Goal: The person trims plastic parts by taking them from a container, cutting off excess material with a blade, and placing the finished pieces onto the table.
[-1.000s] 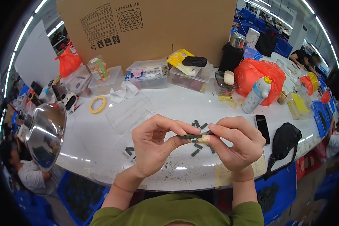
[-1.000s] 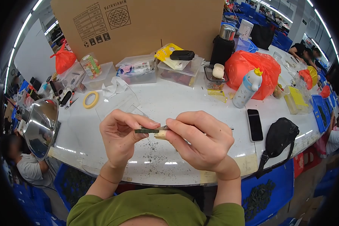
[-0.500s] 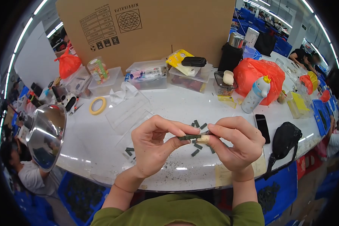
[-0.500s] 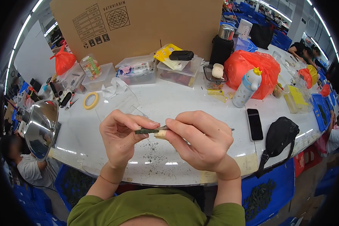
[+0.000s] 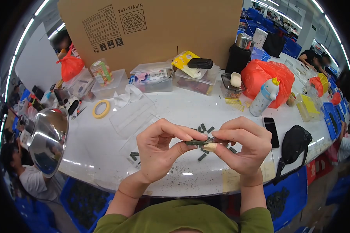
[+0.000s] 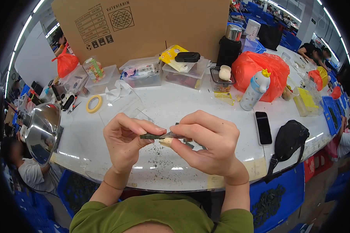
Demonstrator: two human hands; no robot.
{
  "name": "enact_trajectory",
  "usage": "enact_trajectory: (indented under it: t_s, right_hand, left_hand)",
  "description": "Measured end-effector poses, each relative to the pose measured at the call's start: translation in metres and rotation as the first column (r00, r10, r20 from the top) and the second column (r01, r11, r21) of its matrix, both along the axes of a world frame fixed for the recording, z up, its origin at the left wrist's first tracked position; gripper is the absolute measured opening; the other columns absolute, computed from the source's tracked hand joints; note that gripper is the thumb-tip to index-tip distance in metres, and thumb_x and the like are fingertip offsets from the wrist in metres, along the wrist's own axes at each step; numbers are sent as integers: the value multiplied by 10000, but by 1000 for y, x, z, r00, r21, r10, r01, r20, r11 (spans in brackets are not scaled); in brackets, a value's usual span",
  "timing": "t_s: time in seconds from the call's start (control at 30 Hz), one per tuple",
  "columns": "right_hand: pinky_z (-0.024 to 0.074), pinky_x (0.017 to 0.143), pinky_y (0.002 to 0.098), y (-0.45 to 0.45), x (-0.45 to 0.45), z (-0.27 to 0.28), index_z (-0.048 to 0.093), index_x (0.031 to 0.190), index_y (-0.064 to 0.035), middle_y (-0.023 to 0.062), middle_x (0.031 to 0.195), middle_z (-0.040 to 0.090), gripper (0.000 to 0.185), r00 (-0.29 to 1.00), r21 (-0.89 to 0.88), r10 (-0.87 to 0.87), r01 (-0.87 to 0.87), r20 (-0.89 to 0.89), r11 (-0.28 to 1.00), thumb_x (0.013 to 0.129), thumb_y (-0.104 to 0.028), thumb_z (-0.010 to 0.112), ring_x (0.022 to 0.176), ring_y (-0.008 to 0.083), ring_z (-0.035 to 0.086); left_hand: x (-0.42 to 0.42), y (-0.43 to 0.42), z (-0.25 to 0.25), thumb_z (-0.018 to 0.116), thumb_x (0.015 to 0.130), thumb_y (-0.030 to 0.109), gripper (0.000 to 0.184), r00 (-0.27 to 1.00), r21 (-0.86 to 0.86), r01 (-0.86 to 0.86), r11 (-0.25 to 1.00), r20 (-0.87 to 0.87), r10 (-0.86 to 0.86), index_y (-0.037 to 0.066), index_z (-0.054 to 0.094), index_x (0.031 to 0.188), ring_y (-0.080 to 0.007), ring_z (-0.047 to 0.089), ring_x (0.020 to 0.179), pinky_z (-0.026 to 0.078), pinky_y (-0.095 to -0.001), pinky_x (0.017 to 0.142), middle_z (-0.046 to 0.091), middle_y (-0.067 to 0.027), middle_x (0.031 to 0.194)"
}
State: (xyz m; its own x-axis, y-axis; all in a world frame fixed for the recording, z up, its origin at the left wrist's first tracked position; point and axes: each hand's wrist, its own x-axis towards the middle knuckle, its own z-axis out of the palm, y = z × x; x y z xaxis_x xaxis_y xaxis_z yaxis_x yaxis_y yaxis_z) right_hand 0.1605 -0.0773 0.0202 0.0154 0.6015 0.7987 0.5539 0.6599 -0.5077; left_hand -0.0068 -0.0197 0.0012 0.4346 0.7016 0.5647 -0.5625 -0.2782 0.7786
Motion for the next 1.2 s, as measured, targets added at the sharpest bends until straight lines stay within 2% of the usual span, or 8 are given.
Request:
enact_trajectory:
  t_s: [0.1,0.47,0.7,0.77,0.87,0.93,1.03,1.2]
  right_hand:
    - [371,432,212,0,5,2,675,730,-26,44,700,606,169,964,-172,257,-265,-69,949,580,17,741,510,104,472]
    - [366,440,210,1,-1,0,671,732,-28,38,706,609,172,992,49,124,-125,5,991,579,23,733,506,111,462]
    - [369,439,218,3,-4,-6,669,738,-27,43,722,612,168,996,39,-38,35,80,999,587,14,731,507,117,463]
    - [371,438,223,4,-6,-6,667,739,-28,46,726,613,167,993,73,-45,37,113,997,589,10,730,508,120,465]
    - [380,441,227,6,-9,-5,664,736,-26,48,730,615,166,986,92,-58,45,154,995,587,9,729,511,124,470]
    - [388,445,231,3,-11,-8,661,733,-25,50,733,616,165,979,95,-77,60,188,994,586,8,729,515,129,475]
    - [388,459,222,-2,-17,-10,682,737,-29,52,721,624,177,981,76,-80,67,175,995,569,0,731,530,123,486]
    - [388,472,214,2,-14,-6,705,742,-34,54,711,633,195,983,80,-100,89,154,993,551,-6,729,545,118,496]
  left_hand:
    - [0,1,0,652,716,-126,257,999,-30,42,999,-9,-42,45,519,854,-235,662,857,534,-287,773,674,-176,896]
    - [2,-1,8,676,644,-77,327,997,-174,-71,982,-52,63,42,530,912,-230,660,714,532,-279,650,668,-188,795]
    - [-42,26,23,625,681,-45,186,414,565,-498,658,-512,753,-1,662,858,-131,536,629,421,-244,612,643,-54,725]
    - [-52,39,14,645,674,-13,96,114,652,-386,653,-669,735,8,661,766,-160,555,619,435,-253,623,647,-49,725]
    - [-43,43,1,648,658,3,97,103,789,-297,538,-533,840,6,655,755,-212,566,618,446,-286,623,644,-70,717]
    - [-18,37,-11,645,648,21,68,219,770,-108,628,-598,771,3,628,711,-255,577,637,453,-325,606,645,-89,717]
    - [36,31,-52,563,679,14,53,84,572,189,798,-819,567,15,601,643,-303,573,580,463,-377,534,599,-147,653]
    - [66,49,-119,563,699,24,56,120,529,109,842,-848,517,23,608,665,-291,587,600,472,-363,533,609,-140,680]
